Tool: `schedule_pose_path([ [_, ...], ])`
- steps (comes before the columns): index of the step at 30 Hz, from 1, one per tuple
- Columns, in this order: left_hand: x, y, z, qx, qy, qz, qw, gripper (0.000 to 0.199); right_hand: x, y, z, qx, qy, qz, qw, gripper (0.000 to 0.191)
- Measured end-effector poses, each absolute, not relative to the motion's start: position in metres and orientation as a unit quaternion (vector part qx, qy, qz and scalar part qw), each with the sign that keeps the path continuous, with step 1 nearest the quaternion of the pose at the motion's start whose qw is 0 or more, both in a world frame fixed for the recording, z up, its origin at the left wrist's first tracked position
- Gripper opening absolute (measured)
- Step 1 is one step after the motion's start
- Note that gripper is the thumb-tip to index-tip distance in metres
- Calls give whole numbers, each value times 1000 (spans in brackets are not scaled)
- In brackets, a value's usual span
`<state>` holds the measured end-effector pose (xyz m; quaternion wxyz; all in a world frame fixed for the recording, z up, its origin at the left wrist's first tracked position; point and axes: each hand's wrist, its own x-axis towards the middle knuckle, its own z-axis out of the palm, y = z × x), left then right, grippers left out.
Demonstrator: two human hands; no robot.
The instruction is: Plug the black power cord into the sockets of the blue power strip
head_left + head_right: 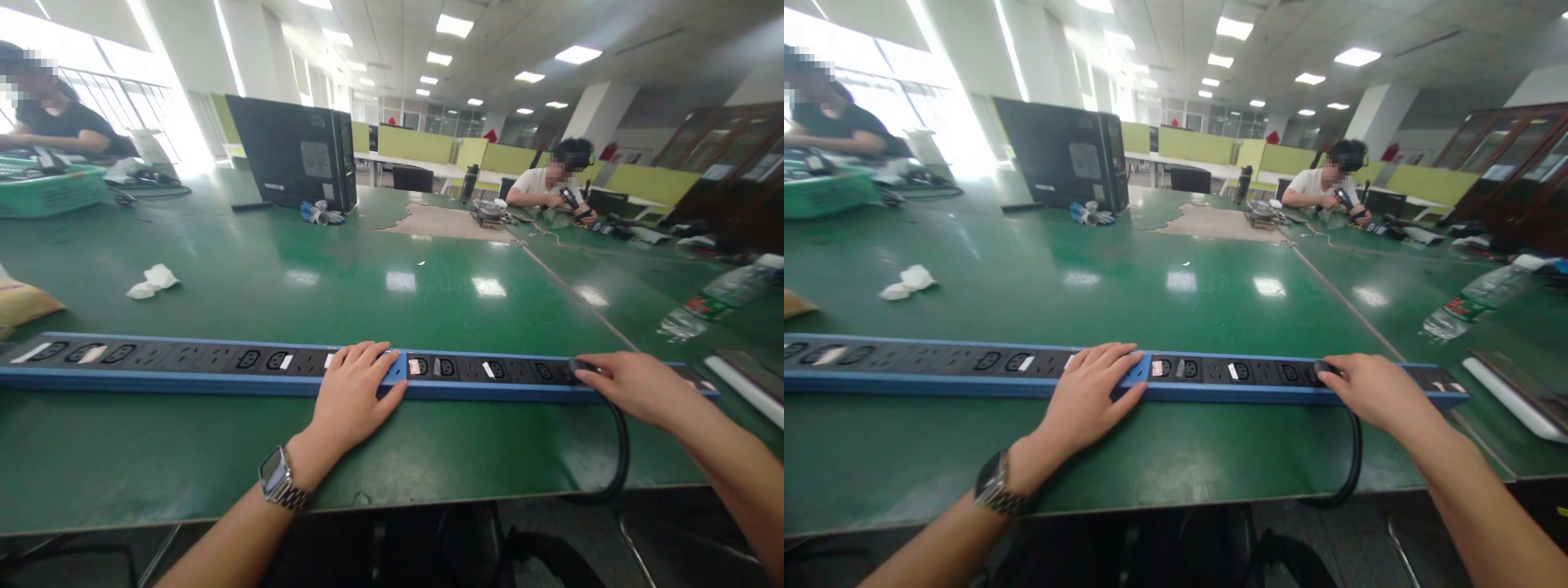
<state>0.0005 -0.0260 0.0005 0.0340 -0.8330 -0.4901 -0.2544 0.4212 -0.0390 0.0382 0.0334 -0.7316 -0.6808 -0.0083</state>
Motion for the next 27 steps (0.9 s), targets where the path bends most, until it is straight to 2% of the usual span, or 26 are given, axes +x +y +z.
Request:
schedule_pose_path([
  [5, -1, -25, -1, -834, -489, -252, 35, 36, 418, -34, 48, -732, -680, 0, 33, 38],
  [10, 4, -28, 3, -828, -495, -265, 9, 44, 357, -46, 67, -748, -648, -47, 134, 42],
  [14, 22, -37, 10, -862, -416, -288, -34, 62, 250, -60, 76, -637, -723, 151, 220, 36],
  [16, 25, -41, 12, -877, -360, -317, -33, 52, 209, -63, 75, -587, -723, 264, 251, 34],
  [19, 4, -40, 13, -844, -369, -390, 19, 34, 190, -61, 65, -533, -665, 403, 334, 45],
  [20, -10, -38, 13, -819, -397, -411, 38, 31, 195, -58, 59, -539, -650, 392, 365, 47],
  [22, -43, -34, 14, -758, -471, -448, 50, 31, 213, -50, 41, -592, -645, 260, 408, 43],
  [25, -90, -31, 14, -680, -563, -470, -13, 40, 245, -37, 9, -651, -658, 18, 378, 36],
  [27, -109, -31, 12, -670, -585, -454, -60, 40, 258, -32, -11, -648, -676, -56, 345, 35],
])
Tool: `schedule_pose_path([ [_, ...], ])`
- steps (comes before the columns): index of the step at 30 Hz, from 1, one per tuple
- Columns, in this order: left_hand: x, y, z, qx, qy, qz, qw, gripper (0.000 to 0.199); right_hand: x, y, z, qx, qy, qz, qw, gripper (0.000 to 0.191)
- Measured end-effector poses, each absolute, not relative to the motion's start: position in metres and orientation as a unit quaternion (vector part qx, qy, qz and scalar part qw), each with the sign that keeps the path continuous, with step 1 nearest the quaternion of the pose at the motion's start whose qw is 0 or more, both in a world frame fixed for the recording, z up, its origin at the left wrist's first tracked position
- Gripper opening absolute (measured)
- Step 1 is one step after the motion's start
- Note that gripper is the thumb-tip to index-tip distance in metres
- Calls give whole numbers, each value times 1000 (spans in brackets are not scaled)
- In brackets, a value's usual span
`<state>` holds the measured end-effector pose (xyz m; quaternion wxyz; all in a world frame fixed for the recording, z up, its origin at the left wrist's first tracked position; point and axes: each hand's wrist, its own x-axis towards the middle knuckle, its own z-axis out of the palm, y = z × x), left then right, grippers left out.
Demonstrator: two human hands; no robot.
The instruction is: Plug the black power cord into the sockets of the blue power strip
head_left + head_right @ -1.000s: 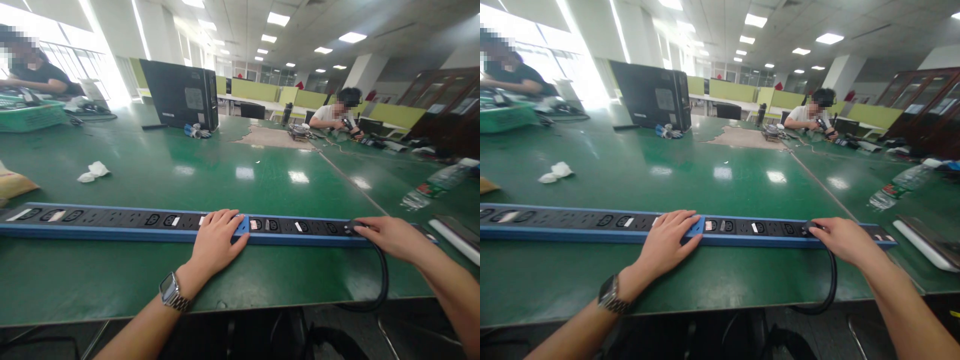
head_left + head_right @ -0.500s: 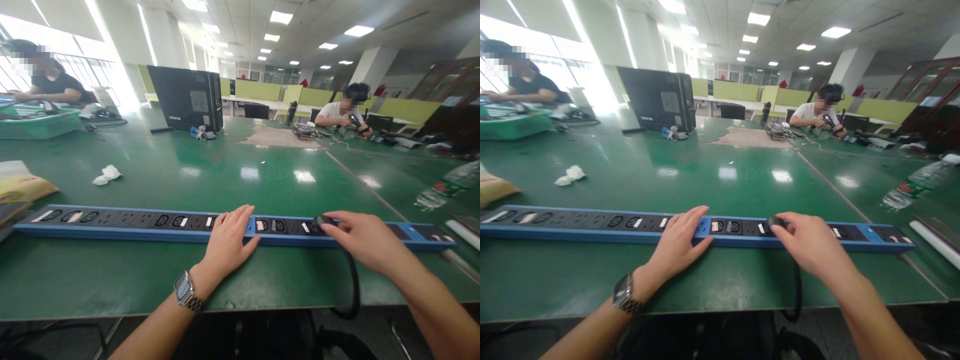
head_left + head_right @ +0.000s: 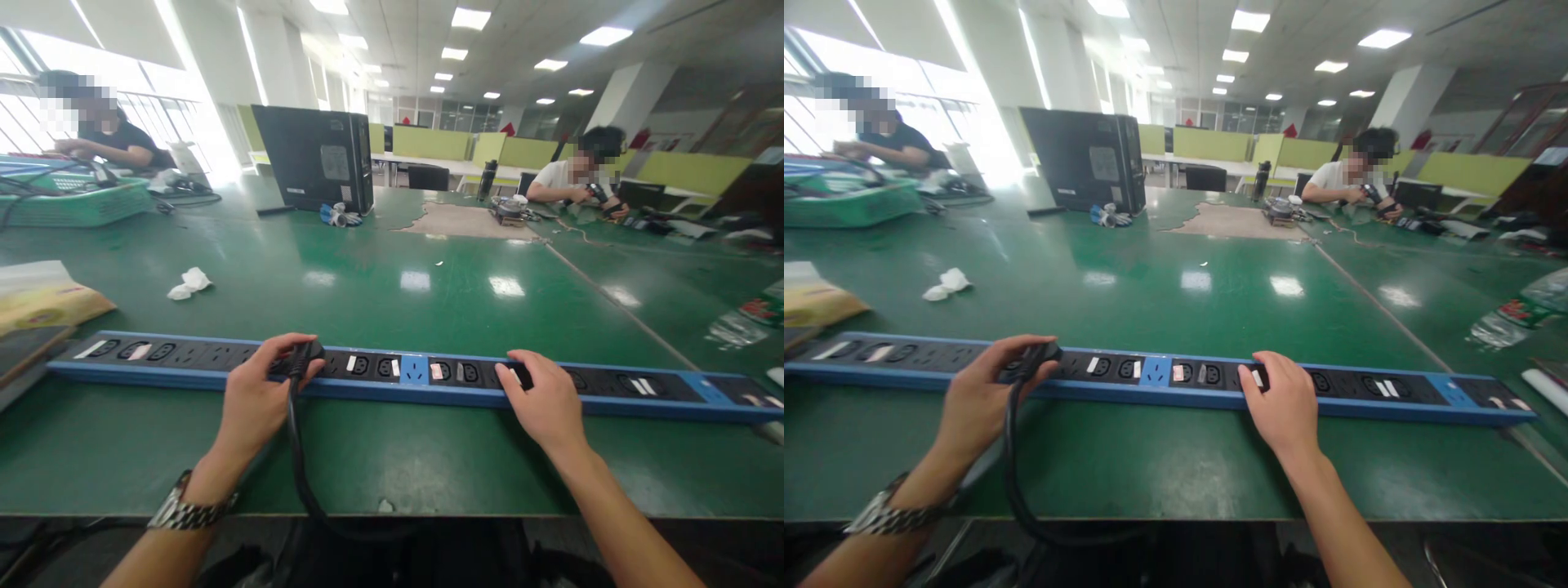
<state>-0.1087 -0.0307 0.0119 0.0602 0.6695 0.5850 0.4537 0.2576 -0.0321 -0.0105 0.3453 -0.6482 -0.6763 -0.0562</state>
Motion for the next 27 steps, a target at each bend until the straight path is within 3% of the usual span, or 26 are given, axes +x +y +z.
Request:
schedule_pose_path([
  [5, -117, -31, 2, 702, 571, 417, 84, 43, 260, -32, -30, -640, -683, -124, 331, 32],
  [19, -113, -26, 3, 740, 554, 380, 31, 37, 261, -32, -31, -636, -685, -124, 332, 32],
  [27, -65, -30, 10, 715, 528, 457, 32, 33, 259, -31, -32, -632, -681, -137, 345, 30],
])
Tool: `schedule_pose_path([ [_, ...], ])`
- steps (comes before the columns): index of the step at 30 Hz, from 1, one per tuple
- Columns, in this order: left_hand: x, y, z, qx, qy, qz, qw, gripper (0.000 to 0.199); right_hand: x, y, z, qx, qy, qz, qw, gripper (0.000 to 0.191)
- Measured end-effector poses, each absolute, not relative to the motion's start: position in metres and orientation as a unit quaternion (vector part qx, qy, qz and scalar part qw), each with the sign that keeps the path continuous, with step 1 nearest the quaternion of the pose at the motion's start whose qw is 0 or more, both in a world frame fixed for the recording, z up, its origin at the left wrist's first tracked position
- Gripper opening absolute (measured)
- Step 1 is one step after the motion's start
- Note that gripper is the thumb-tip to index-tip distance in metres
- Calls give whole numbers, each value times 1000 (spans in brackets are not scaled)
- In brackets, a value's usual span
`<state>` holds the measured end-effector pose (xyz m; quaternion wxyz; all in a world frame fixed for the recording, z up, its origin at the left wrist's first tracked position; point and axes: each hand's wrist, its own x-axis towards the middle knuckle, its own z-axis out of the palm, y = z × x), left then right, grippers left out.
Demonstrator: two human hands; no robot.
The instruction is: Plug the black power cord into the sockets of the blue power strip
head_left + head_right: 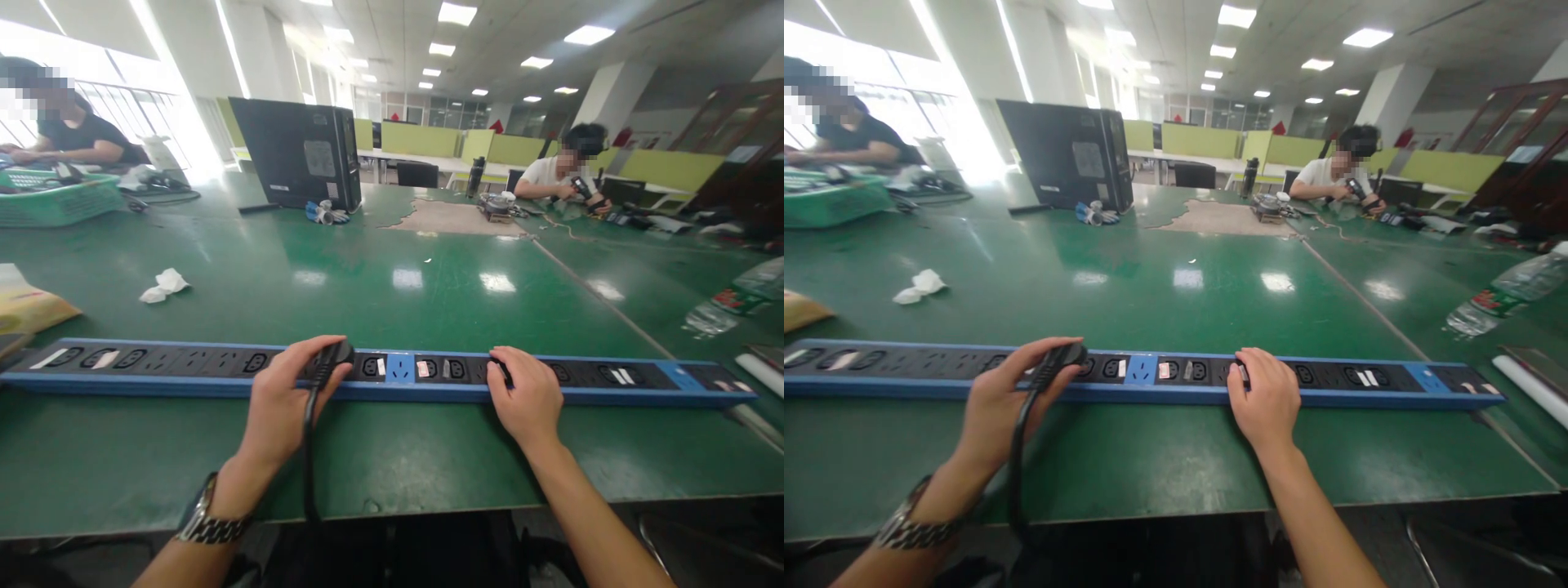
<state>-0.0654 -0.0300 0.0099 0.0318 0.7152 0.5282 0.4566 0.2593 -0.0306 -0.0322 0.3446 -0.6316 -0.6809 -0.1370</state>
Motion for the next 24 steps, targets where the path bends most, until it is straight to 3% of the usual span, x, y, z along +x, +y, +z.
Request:
schedule_pose_path([
  [7, -10, -18, 10, 780, 501, 372, 53, 26, 260, -29, -36, -613, -682, -161, 364, 27],
  [24, 5, -22, 10, 738, 575, 346, 69, 27, 259, -31, -34, -629, -676, -149, 353, 27],
])
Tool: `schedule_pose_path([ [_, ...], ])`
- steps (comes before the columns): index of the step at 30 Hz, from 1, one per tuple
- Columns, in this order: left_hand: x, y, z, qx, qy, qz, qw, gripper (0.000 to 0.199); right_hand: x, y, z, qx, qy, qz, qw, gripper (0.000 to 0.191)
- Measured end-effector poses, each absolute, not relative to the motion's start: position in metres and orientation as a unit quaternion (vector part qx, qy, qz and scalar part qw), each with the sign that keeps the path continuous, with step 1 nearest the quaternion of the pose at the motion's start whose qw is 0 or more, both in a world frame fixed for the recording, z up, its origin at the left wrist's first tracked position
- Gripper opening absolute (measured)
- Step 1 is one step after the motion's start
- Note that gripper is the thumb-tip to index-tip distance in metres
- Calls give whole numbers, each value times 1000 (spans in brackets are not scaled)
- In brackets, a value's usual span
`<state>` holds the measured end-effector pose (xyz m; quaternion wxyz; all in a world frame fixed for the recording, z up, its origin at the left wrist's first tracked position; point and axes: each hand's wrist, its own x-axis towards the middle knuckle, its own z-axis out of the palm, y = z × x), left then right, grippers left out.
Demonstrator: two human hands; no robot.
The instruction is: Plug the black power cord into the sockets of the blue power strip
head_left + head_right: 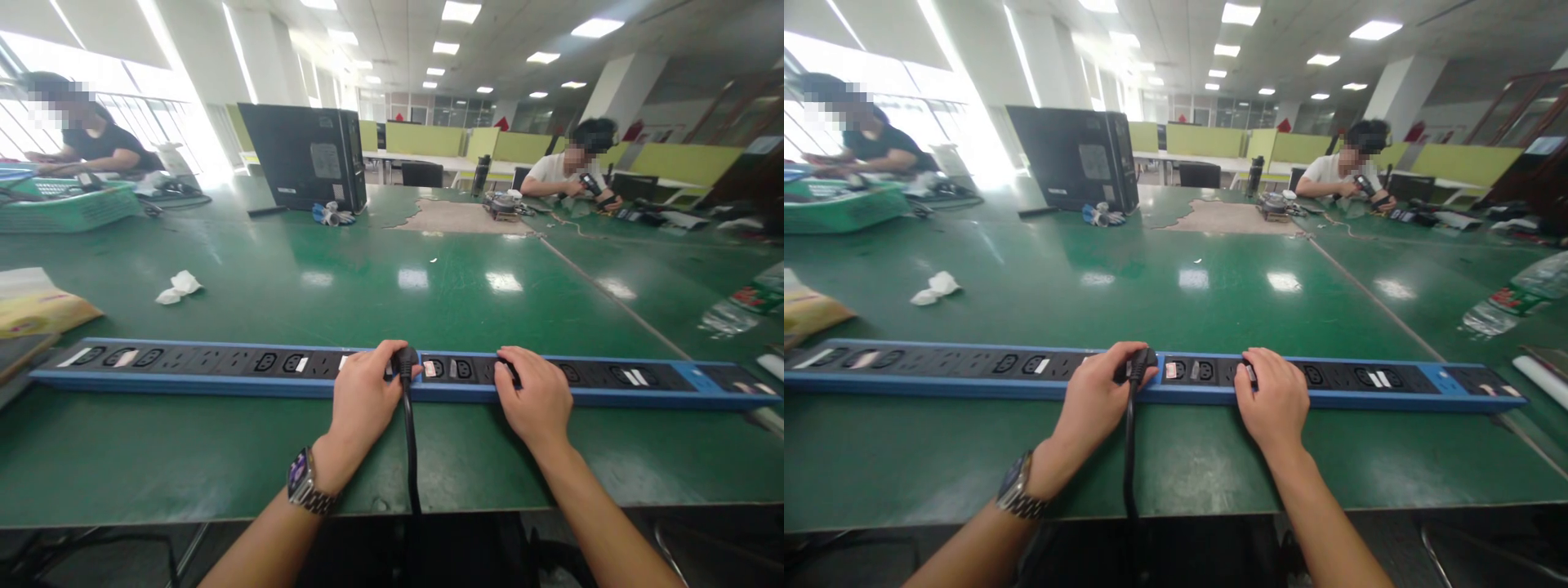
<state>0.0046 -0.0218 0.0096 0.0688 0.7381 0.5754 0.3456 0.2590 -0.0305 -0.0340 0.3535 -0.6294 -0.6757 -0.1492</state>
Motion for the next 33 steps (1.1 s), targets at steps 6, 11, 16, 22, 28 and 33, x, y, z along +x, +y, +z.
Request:
schedule_pose_path([
  [6, 3, -21, 7, 788, 522, 322, 46, 26, 259, -31, -35, -627, -677, -143, 359, 27],
  [11, -2, -21, 6, 753, 502, 411, 113, 27, 260, -29, -33, -637, -666, -104, 375, 26],
  [16, 24, -23, 23, 721, 464, 493, 147, 47, 243, -38, 4, -629, -604, 72, 484, 32],
  [22, 62, -25, 24, 802, 410, 414, 133, 70, 225, -53, 55, -636, -695, 162, 296, 33],
  [28, 15, -17, 11, 814, 488, 314, 41, 52, 265, -32, 55, -678, -694, 128, 208, 34],
  [33, -5, -18, 2, 820, 502, 274, 10, 36, 260, -21, 60, -665, -735, 43, 126, 26],
])
